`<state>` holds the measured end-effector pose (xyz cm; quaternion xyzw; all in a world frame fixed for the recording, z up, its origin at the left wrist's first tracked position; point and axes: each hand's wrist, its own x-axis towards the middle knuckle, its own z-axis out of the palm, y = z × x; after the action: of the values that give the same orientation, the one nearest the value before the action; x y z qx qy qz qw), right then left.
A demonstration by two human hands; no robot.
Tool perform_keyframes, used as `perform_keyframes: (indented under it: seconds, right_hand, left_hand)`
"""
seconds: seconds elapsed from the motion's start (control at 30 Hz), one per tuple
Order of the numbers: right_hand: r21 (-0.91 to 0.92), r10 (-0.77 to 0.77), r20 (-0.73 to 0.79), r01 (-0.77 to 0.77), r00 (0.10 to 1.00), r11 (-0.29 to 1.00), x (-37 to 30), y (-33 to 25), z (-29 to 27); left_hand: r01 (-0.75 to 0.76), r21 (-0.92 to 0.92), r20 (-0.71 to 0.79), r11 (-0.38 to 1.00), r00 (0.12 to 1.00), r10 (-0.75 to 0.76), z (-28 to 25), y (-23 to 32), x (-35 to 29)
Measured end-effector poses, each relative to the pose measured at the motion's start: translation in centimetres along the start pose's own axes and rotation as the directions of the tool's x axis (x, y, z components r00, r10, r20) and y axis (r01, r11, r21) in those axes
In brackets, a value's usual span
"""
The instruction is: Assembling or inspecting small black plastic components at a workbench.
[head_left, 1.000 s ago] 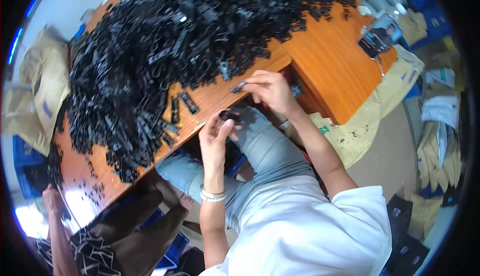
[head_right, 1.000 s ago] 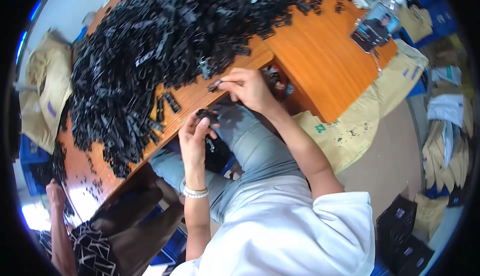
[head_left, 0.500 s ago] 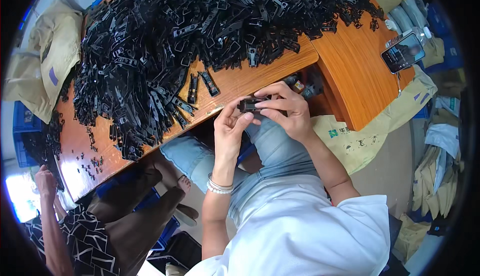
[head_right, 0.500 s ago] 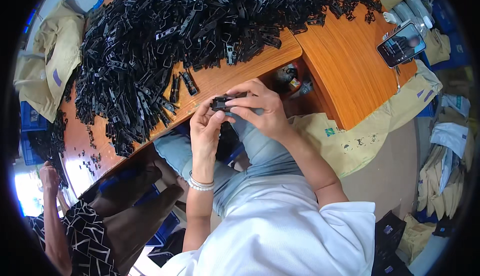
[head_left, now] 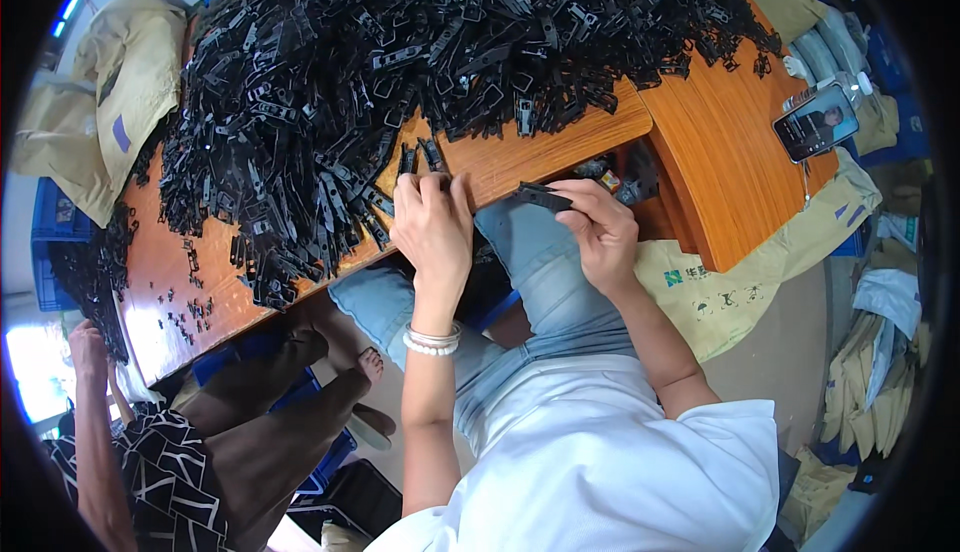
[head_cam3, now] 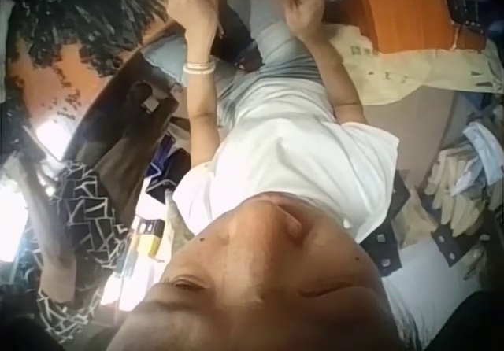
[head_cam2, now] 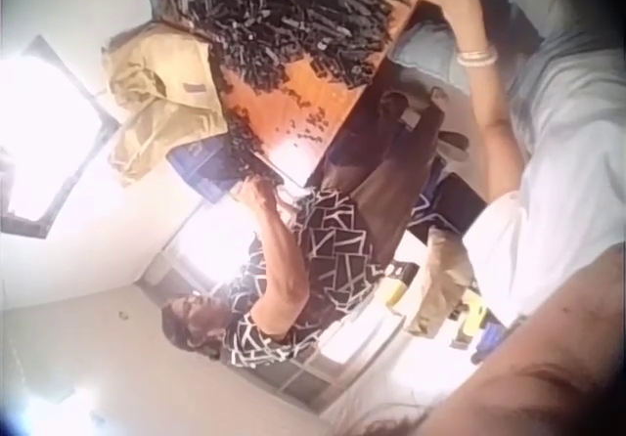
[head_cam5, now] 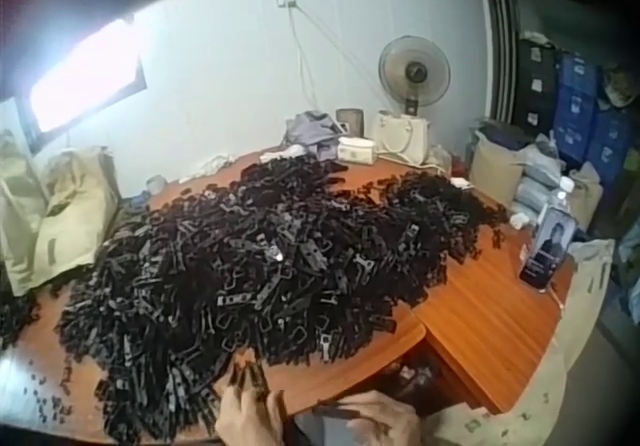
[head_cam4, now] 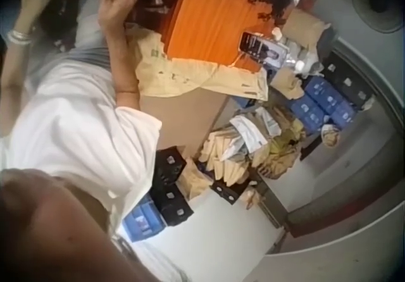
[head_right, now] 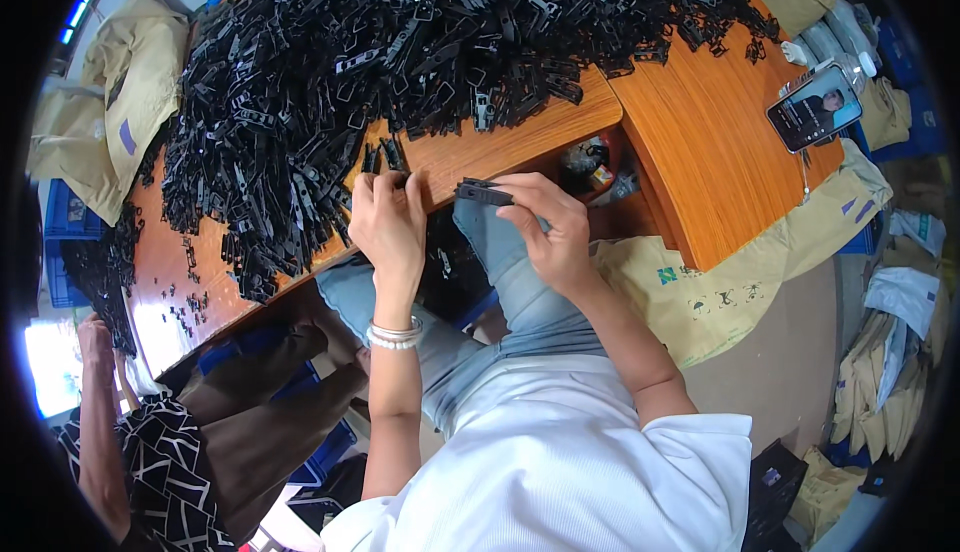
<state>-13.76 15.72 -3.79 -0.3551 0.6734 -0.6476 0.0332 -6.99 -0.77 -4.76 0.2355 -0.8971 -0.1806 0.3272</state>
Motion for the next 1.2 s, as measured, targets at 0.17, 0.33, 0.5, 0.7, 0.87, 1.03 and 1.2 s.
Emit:
perform_keyframes:
  seconds: [0.17, 0.33, 0.5, 0.7, 0.87, 1.03, 1.2]
  right_hand:
    - [-0.082, -0.055, -0.049, 0.05, 0.997, 0.995, 0.6, 0.4, 0.8]
    - [0.228, 0.314, 0.038, -0.314, 0.949, 0.921, 1.2, -0.5, 1.7]
    - [0.233, 0.386, 0.05, -0.386, 0.921, 0.893, 1.7, -1.2, 2.3]
    - [0.154, 0.387, 0.126, -0.403, 0.913, 0.902, 1.9, -1.5, 2.0]
    - [-0.004, 0.359, -0.017, -0.359, 0.933, 0.933, 1.7, -2.1, 2.1]
    - [0.166, 0.28, 0.001, -0.276, 0.96, 0.947, 0.5, -1.5, 2.9]
    - [0.218, 0.365, -0.014, -0.354, 0.931, 0.91, 0.1, -0.4, 3.2]
  left_hand:
    - [-0.046, 0.125, -0.153, 0.991, 0.986, 0.065, -0.7, -0.5, 0.0]
    - [0.316, -0.541, 0.06, 0.779, 0.939, -0.339, -2.6, 0.3, -1.2]
    - [0.693, -0.704, 0.64, 0.155, 0.714, -0.283, -4.6, 0.7, -0.4]
    - [0.714, -0.677, 0.658, 0.179, 0.696, -0.286, -4.2, 0.4, -0.5]
    - [0.736, -0.659, 0.669, 0.157, 0.668, -0.325, -2.9, 1.6, -1.0]
    - [0.759, -0.637, 0.672, 0.136, 0.633, -0.385, -2.9, 3.0, -1.7]
    - [0.692, -0.704, 0.624, 0.161, 0.71, -0.325, -2.7, 1.9, -2.3]
